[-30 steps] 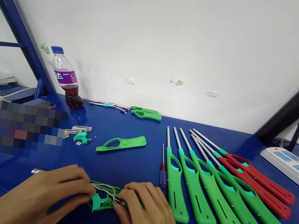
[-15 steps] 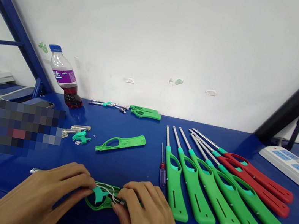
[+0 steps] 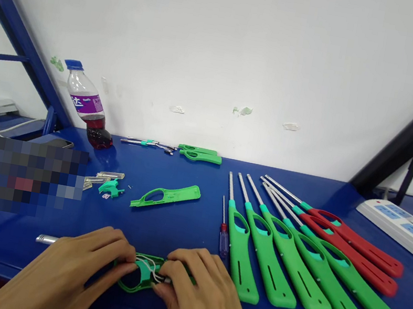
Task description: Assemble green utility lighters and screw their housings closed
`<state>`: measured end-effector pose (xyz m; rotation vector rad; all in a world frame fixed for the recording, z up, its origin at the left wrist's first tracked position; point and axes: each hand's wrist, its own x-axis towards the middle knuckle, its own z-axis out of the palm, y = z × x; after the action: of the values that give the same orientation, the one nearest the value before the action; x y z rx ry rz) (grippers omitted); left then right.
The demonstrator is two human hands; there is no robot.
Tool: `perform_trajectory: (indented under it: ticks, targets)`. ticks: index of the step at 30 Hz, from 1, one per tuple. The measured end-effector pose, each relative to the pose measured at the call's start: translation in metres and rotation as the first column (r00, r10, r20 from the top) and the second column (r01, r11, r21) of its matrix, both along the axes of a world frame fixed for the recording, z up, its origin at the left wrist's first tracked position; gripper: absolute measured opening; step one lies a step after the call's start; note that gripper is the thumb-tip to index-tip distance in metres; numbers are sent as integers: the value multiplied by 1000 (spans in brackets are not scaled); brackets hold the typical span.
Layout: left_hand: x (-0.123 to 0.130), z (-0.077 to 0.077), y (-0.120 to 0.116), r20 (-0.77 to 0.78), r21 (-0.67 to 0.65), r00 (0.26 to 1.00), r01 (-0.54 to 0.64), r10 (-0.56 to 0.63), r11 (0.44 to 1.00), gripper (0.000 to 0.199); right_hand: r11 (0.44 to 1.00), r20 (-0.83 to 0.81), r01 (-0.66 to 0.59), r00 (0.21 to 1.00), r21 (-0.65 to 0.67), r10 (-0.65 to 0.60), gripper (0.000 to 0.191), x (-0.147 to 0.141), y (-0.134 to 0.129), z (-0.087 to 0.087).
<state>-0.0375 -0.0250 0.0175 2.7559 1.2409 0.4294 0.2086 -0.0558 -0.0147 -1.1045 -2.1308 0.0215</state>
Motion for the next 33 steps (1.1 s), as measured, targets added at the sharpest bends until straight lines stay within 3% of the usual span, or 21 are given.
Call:
perform_trajectory:
  ticks: [8, 15, 28, 33]
  targets:
    - [-2, -2, 6, -21, 32, 999, 32, -31, 999, 26, 1000, -7, 0, 1000, 28, 0, 28, 1, 3, -1]
    - [-3, -5, 10, 51, 2, 998, 23, -23, 1000, 26, 999, -16, 4, 1000, 37, -4, 30, 0, 3, 0]
    - [-8, -5, 11, 30, -54, 999, 19, -17, 998, 26, 999, -92, 23, 996, 36, -20, 32, 1, 3, 2]
    - [-8, -8, 11, 32, -104, 999, -4, 7, 995, 25, 1000, -66, 4, 998, -10, -5, 22, 4, 2, -2]
